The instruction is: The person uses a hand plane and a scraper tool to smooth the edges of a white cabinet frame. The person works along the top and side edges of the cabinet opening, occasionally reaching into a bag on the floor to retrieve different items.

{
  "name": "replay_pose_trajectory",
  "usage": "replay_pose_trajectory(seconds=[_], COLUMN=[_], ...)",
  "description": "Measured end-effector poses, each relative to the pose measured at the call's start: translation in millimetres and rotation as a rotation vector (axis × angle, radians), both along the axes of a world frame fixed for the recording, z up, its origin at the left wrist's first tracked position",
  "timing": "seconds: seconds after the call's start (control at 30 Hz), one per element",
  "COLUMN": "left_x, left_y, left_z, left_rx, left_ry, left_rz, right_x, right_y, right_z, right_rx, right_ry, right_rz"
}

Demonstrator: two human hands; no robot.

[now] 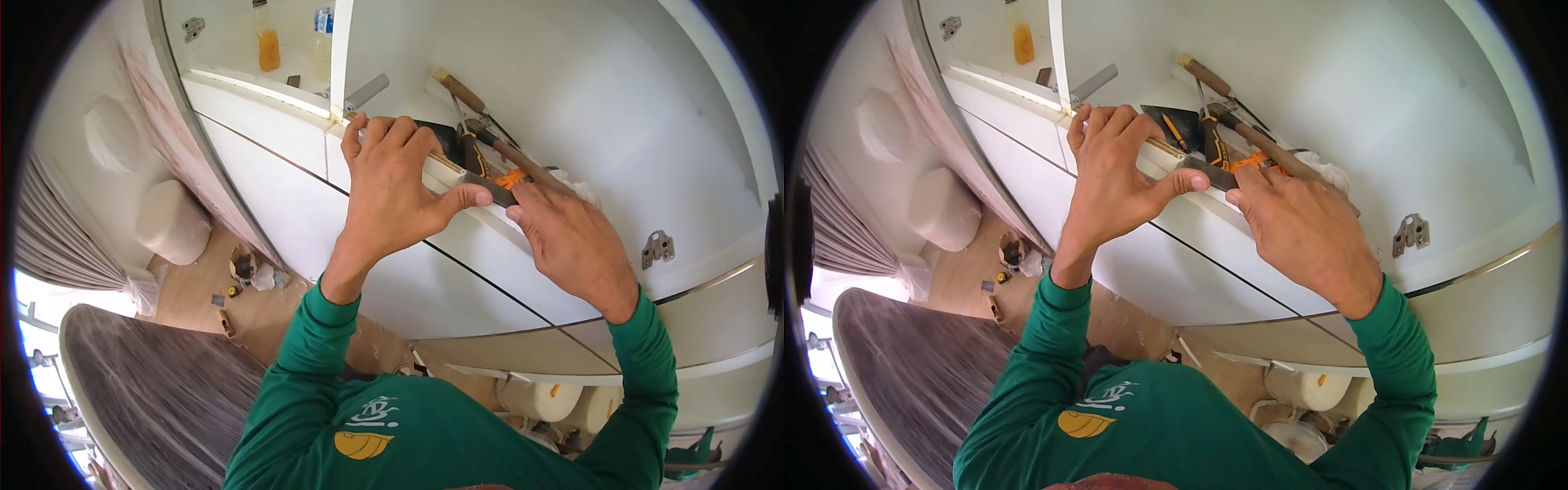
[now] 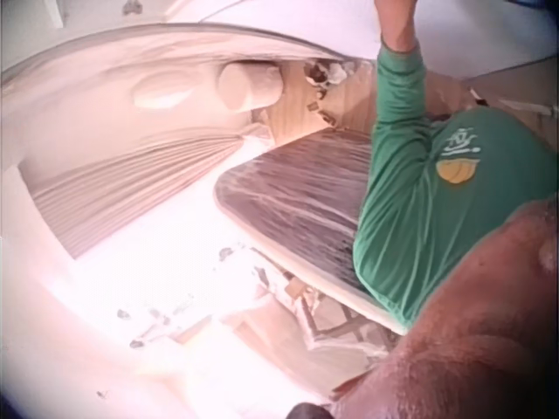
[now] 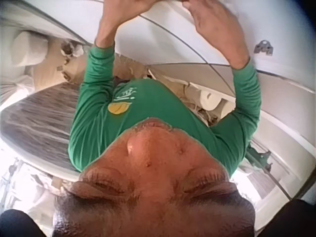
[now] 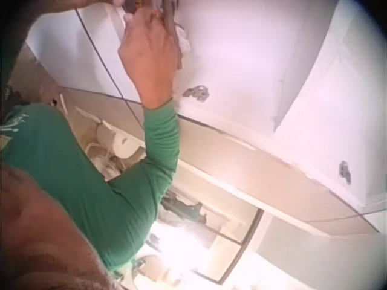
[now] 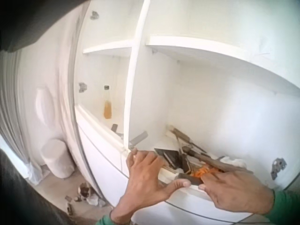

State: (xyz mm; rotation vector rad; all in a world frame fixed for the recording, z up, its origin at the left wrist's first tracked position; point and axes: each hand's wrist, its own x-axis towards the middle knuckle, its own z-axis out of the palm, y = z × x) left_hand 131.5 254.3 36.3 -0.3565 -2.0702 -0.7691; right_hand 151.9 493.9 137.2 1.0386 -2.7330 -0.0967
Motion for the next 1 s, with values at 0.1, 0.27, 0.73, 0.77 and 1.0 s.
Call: replay_pose_trajectory(seconds=[0.1, 0.27, 0.73, 0.77, 1.0], left_x=[0, -3, -54, -52, -27], left_y=[-2, -42, -67, -66, -74], left_z=[-1, 15, 55, 56, 65], left_rx=[-0.01, -0.135, -0.733, -0.697, -0.538], left_ry=[0.012, -0.101, 0.049, 0.015, -0.039], left_rz=[-0.005, -0.205, -0.443, -0.468, -0.51], right_x=[-1, 12, 137, 140, 156], right_y=[0, -5, -31, -43, -91], right_z=[1, 13, -27, -44, -117], right_rx=[-0.016, -0.017, -1.41, -1.556, -2.149], right_ry=[0.009, -0.001, -0.276, -0.292, -0.493], right_rz=[0.019, -0.034, -0.324, -0.303, -0.188])
